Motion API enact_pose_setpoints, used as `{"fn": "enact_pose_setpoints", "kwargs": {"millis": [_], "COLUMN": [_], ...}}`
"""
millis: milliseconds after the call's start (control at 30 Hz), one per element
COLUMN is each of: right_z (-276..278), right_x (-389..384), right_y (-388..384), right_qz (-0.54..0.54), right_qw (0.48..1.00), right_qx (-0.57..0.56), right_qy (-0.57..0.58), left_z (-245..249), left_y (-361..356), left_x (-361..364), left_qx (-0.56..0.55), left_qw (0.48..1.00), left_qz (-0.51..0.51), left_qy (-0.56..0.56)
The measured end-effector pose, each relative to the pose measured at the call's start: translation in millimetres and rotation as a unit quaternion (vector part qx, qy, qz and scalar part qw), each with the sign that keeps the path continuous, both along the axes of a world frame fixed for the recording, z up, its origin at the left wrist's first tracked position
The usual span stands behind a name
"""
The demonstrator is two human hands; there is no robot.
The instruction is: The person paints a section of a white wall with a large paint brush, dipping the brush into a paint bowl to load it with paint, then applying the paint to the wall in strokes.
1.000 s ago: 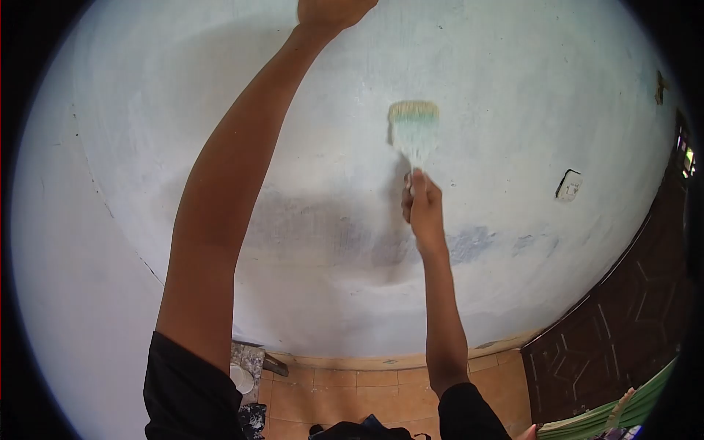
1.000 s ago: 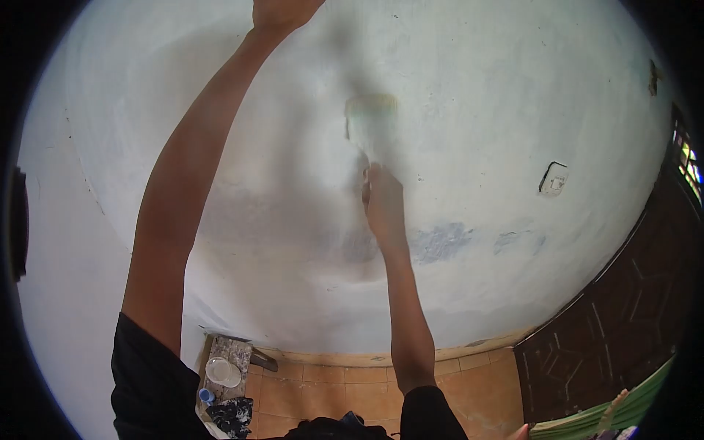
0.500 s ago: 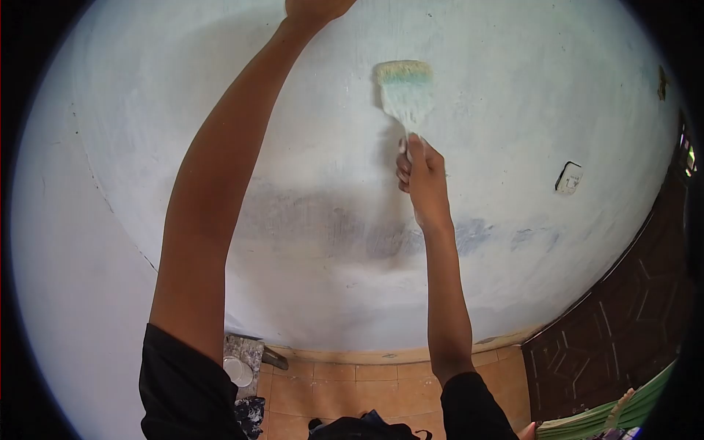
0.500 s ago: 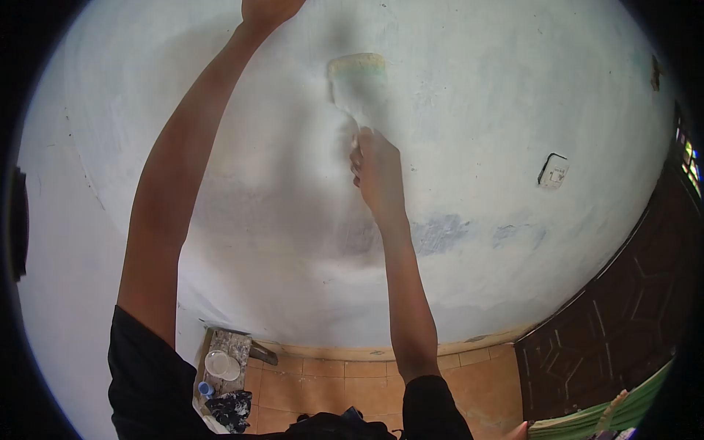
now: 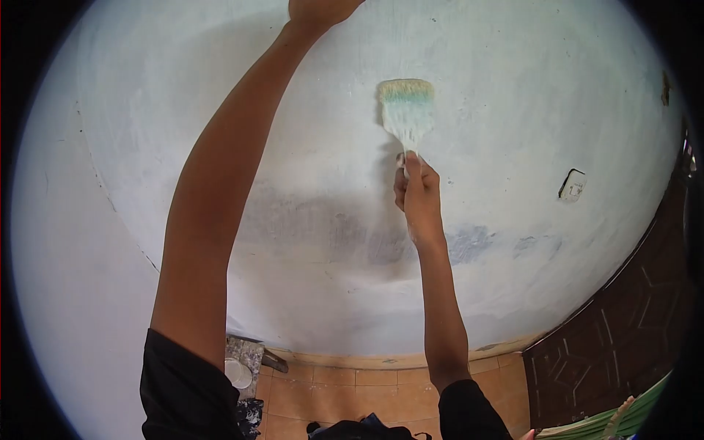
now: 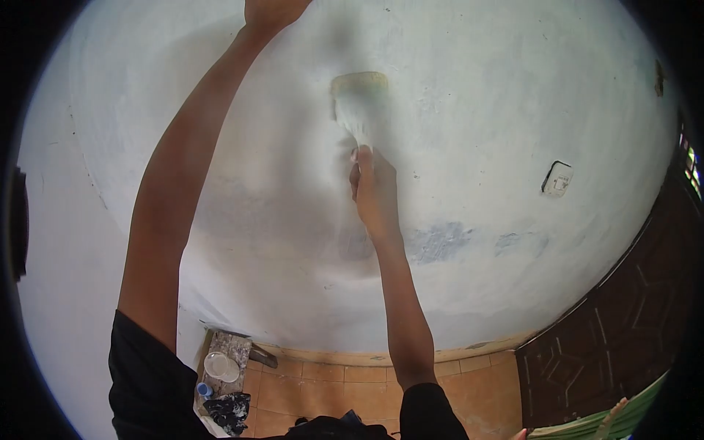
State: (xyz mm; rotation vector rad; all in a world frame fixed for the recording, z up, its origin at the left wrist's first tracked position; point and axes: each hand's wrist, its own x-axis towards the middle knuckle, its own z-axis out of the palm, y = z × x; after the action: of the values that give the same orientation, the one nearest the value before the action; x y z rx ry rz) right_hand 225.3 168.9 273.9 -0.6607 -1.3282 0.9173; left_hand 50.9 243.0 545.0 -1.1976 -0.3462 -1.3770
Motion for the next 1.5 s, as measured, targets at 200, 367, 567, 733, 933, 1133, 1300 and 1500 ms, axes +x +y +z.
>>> {"fn": "enact_pose_setpoints", "kwargs": {"millis": [200,367,567,733,933,1133,1300,1500], "right_z": [-125.3,-81.9,-35.9,-128.1,-45.5,-127.3,-99.2,-18.5], "right_x": [2.0,22.1,37.2,38.4,51.1,48.8,49.7,41.0], "right_y": [-2.1,-9.9,18.0,-18.5,12.4,1.1,-23.4,2.5], "right_qz": [-0.012,-0.058,-0.053,-0.012,-0.057,-0.003,-0.001,0.035], "right_qw": [0.996,0.997,0.998,0.995,0.993,0.997,1.0,0.999], "right_qx": [-0.09,0.005,0.025,-0.102,0.067,-0.054,0.002,-0.026], "right_qy": [0.005,-0.048,-0.023,-0.01,-0.073,-0.045,-0.03,-0.003], "left_z": [-1.4,1.4,-0.8,-3.7,-4.1,-9.4,7.8,10.1], "left_y": [-3.9,6.2,0.1,-6.7,-6.8,-10.3,-4.4,4.4], "left_x": [0.4,-1.5,0.7,2.3,4.4,21.6,55.1,68.7], "left_qx": [-0.016,0.027,0.002,-0.029,-0.051,-0.035,-0.072,-0.026], "left_qw": [1.0,1.0,1.0,0.999,0.998,0.995,0.997,0.999], "left_qz": [0.008,0.007,0.023,0.032,0.031,0.077,0.007,0.008], "left_qy": [-0.009,0.0,-0.01,-0.003,0.011,-0.053,-0.007,0.016]}}
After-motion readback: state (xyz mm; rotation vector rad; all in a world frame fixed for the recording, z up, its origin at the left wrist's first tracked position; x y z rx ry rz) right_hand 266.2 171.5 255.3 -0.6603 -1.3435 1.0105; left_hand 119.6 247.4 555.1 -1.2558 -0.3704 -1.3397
